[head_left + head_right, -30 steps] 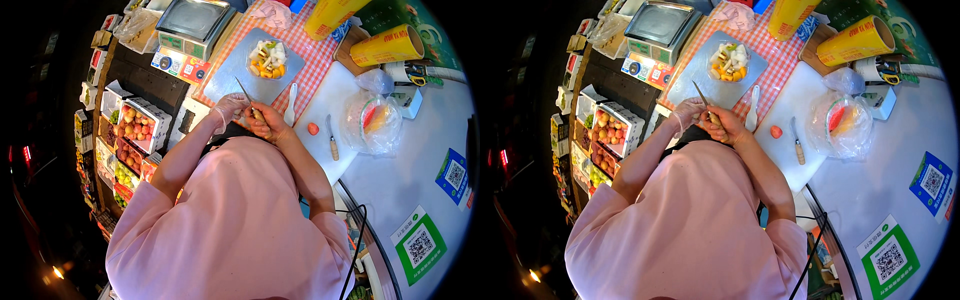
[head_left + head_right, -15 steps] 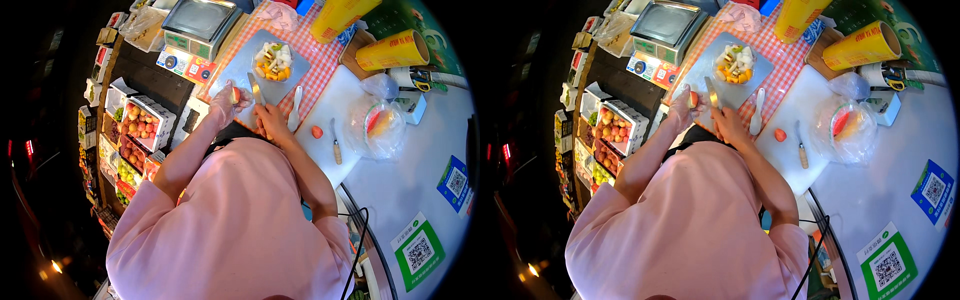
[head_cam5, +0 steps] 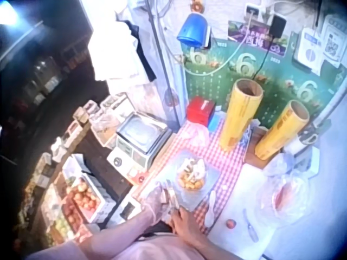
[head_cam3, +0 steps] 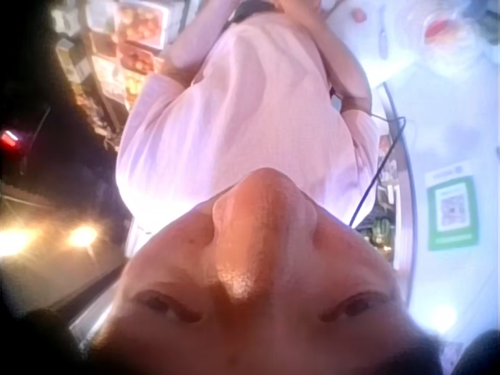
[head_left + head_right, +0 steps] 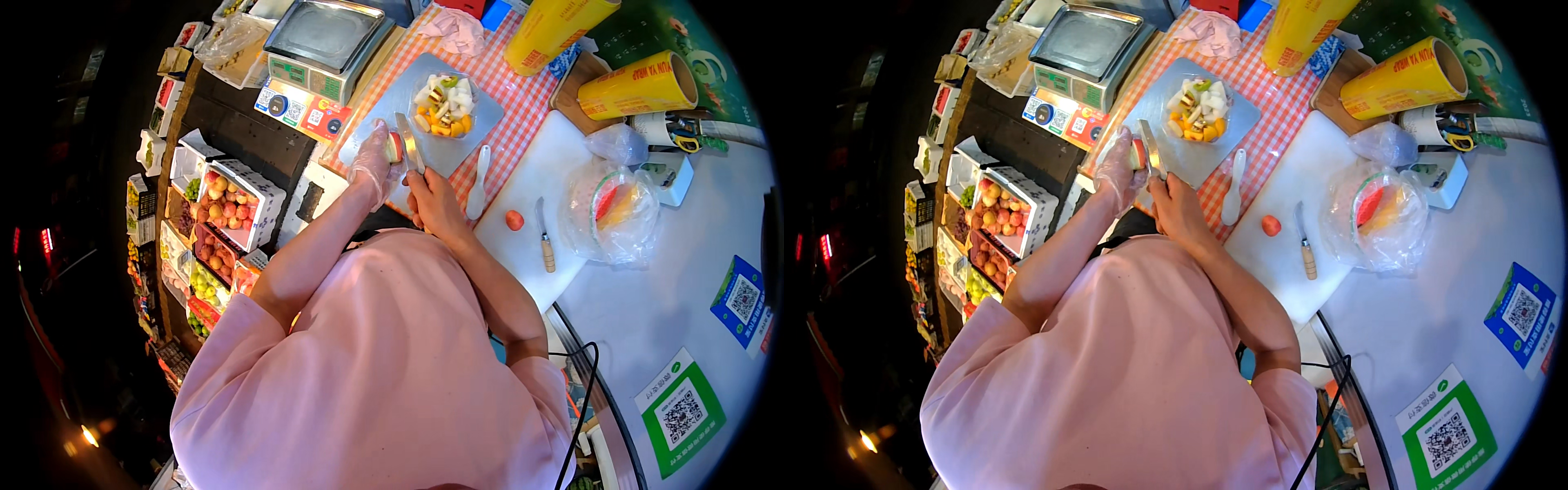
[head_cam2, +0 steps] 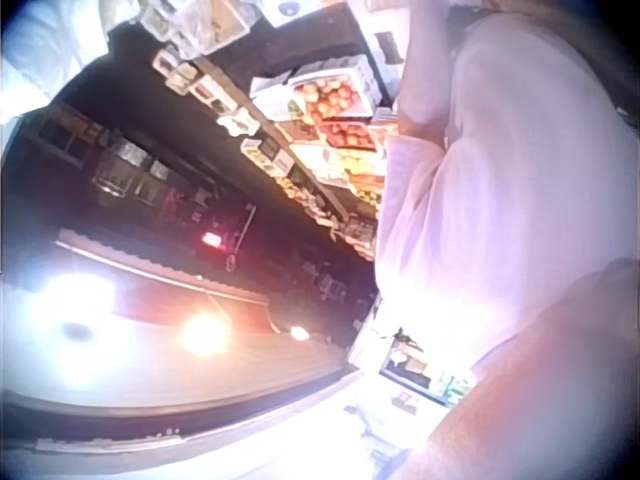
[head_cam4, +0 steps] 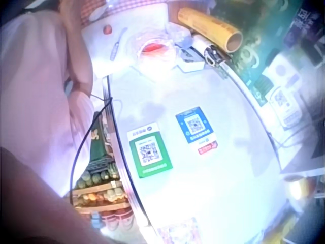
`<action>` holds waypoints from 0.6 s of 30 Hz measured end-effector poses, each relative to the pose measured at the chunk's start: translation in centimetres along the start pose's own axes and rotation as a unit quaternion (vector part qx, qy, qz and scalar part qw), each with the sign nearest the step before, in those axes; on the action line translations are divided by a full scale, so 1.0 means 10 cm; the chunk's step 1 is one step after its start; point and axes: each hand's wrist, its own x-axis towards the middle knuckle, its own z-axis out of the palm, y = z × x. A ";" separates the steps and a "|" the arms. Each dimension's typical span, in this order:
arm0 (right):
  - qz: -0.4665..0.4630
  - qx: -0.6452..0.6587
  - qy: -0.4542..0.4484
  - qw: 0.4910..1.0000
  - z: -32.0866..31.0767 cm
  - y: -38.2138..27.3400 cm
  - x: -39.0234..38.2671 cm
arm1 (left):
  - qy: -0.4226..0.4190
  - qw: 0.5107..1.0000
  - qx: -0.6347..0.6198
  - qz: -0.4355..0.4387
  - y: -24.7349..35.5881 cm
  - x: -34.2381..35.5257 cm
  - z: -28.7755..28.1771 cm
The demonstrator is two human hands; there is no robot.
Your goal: The person peels and slices a peach, then cuts a banana into small pieces on a cutting board. The person places the cut fruit into a clear plastic container and adds a small amount of liquid from a bottle.
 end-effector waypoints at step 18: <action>-0.113 -0.067 -0.009 0.991 0.02 0.31 0.21 | -0.027 0.993 0.102 0.056 -0.19 0.25 -0.05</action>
